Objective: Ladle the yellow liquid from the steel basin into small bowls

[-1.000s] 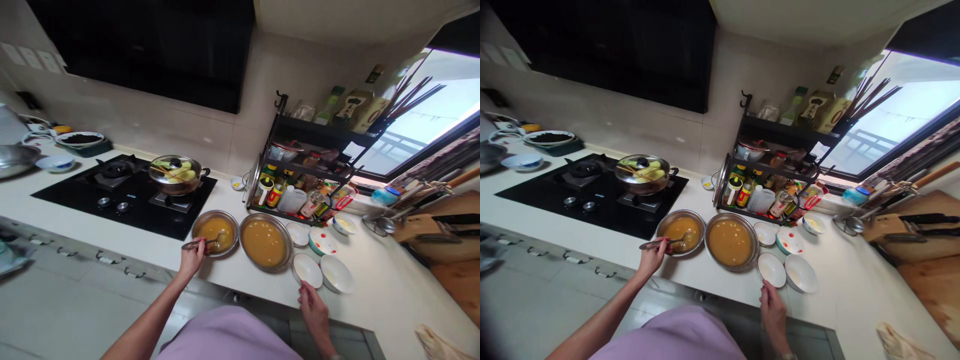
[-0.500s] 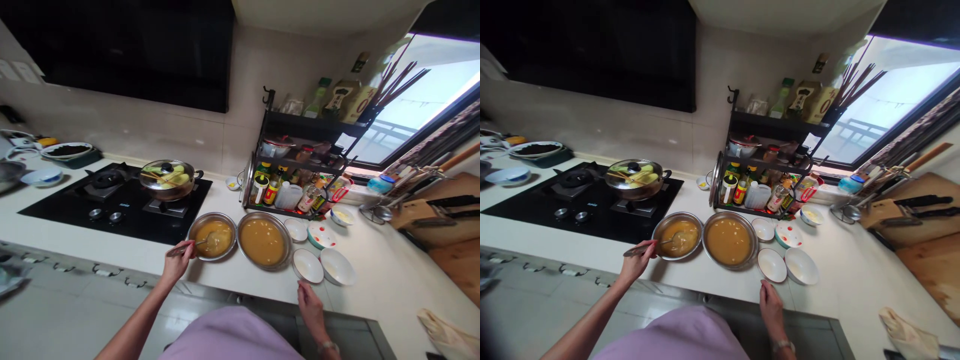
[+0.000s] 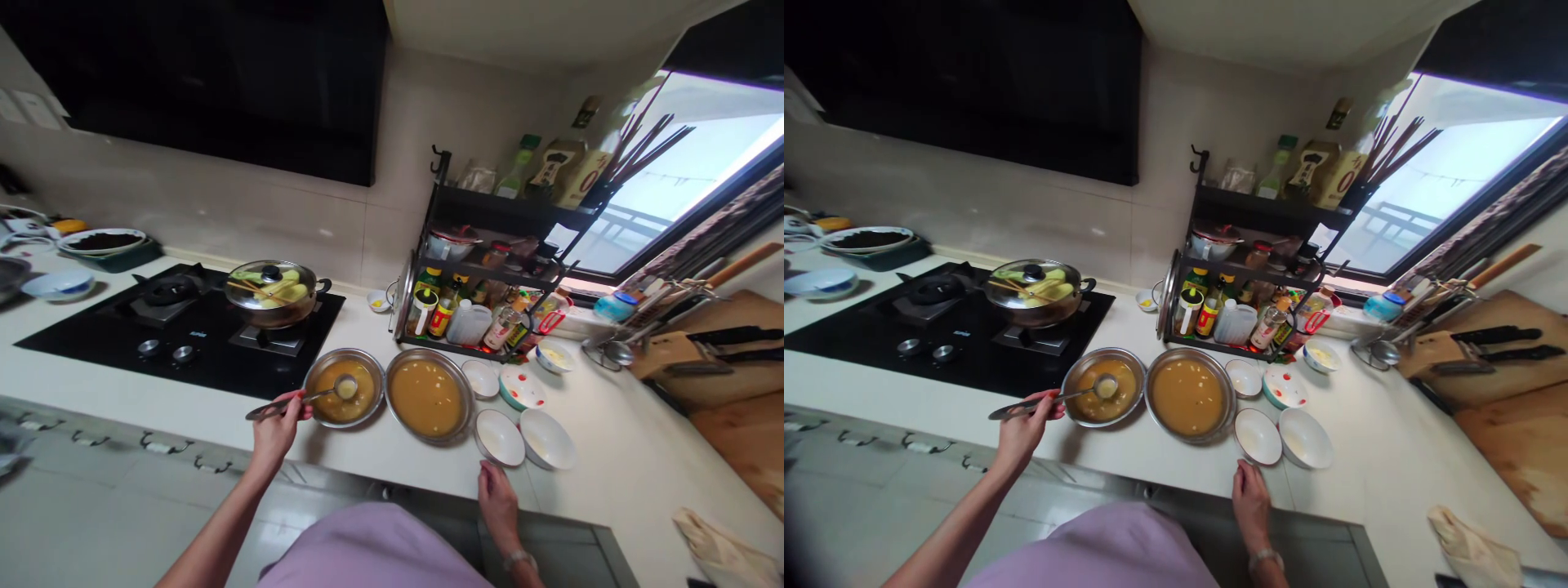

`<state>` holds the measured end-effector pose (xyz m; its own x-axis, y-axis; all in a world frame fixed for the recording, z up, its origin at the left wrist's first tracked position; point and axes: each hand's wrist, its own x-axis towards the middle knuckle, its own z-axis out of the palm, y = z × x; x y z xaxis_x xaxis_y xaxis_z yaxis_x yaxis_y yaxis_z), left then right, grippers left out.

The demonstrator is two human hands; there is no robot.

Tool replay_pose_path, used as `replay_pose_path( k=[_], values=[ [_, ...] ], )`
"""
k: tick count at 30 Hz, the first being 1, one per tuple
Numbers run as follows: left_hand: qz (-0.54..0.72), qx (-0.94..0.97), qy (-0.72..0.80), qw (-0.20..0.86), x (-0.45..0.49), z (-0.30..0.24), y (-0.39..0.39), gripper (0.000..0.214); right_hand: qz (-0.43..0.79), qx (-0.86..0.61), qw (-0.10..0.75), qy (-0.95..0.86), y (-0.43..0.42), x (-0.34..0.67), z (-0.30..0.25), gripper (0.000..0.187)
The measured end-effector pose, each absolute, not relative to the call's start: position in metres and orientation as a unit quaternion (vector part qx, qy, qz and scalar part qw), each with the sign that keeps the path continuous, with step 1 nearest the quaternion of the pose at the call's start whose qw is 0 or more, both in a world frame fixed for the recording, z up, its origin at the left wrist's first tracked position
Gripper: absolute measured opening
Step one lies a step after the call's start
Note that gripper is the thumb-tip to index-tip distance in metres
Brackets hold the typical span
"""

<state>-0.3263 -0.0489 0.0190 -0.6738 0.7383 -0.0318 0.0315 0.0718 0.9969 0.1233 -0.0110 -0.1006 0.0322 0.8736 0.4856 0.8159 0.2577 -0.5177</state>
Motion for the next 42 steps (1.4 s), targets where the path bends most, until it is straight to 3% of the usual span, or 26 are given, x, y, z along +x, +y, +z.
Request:
replay_pose_path(
  k=[11,17,20,27,33,42],
  values=[
    [0.626,0.289,0.639,0.34,-0.291,0.048,-0.022,0.027,-0.043,-0.592,0.358,-0.721,-0.011,0.123,-0.112,0.055],
    [0.602,0.391,0.613,0.331,-0.241,0.054,-0.002,0.026,-0.097,-0.583,0.347,-0.728,-0.012,0.124,-0.117,0.051],
    [0.584,0.488,0.582,0.287,-0.217,0.043,-0.002,0.026,-0.115,-0.58,0.343,-0.73,-0.012,0.125,-0.121,0.05],
    [0.511,0.752,0.414,0.043,-0.199,0.023,-0.012,0.021,-0.122,-0.585,0.359,-0.717,-0.01,0.127,-0.133,0.054],
    [0.586,0.599,0.544,0.044,-0.246,0.04,-0.025,0.02,-0.122,-0.587,0.353,-0.719,-0.009,0.129,-0.138,0.053],
    [0.531,0.563,0.631,0.054,-0.313,0.004,-0.047,0.018,-0.133,-0.573,0.341,-0.733,-0.009,0.132,-0.138,0.049]
  ],
)
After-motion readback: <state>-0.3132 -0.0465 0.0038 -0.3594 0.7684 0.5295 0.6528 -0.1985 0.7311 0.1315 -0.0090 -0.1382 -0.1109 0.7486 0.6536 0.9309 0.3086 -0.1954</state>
